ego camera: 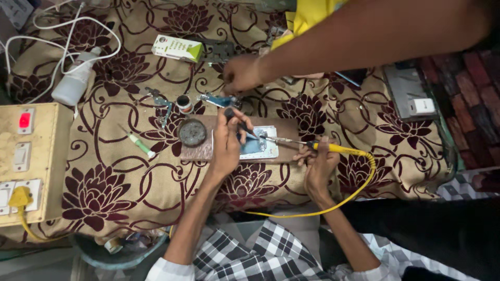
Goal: The person sits on the floor and uses a soldering iron and tweezers to work on a small circuit board. They repeatedly apply heat and adjust components on the board throughout the clip.
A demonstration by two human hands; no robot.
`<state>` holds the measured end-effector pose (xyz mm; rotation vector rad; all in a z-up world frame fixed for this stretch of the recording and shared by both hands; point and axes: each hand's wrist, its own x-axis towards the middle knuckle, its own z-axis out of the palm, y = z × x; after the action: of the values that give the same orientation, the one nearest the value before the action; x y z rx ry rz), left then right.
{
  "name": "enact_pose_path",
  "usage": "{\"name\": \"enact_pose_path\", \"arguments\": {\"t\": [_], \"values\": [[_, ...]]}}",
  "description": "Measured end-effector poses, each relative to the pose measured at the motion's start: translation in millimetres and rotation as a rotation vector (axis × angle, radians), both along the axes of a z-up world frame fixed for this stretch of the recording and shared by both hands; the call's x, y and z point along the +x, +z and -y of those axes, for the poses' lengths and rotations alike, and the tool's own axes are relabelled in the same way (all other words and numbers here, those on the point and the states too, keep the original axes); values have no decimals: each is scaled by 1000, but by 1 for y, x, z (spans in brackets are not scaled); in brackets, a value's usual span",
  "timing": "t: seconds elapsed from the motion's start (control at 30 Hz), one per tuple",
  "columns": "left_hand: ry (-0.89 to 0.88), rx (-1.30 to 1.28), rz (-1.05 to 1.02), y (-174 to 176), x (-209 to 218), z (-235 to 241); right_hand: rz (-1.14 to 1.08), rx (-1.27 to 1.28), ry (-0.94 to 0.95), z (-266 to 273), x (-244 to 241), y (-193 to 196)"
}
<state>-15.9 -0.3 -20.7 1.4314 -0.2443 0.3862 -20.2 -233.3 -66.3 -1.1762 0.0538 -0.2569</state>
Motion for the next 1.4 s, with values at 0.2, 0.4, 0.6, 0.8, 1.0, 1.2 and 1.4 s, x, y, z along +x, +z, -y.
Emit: {"name": "enact_pose_path", "arguments": {"t": [0.2, 0.4, 0.6, 0.8, 1.0, 1.2, 1.4], "values": [[-26, -6, -21, 2, 2, 0, 8, -34, 4, 3, -2, 0], [14, 2, -27, 1, 1, 1, 31, 74, -72, 6, 0, -5], [1, 2, -14, 4, 0, 1, -4, -16, -37, 9, -3, -7], [8, -22, -44, 7, -1, 2, -39, 66, -38, 3, 0, -1], [38, 49, -35, 6, -1, 1, -11, 37, -45, 2, 0, -2], [17, -3, -48, 3, 0, 1, 72, 88, -23, 5, 0, -4], [29, 12, -56, 9, -1, 2, 23, 53, -12, 4, 0, -3]]}}
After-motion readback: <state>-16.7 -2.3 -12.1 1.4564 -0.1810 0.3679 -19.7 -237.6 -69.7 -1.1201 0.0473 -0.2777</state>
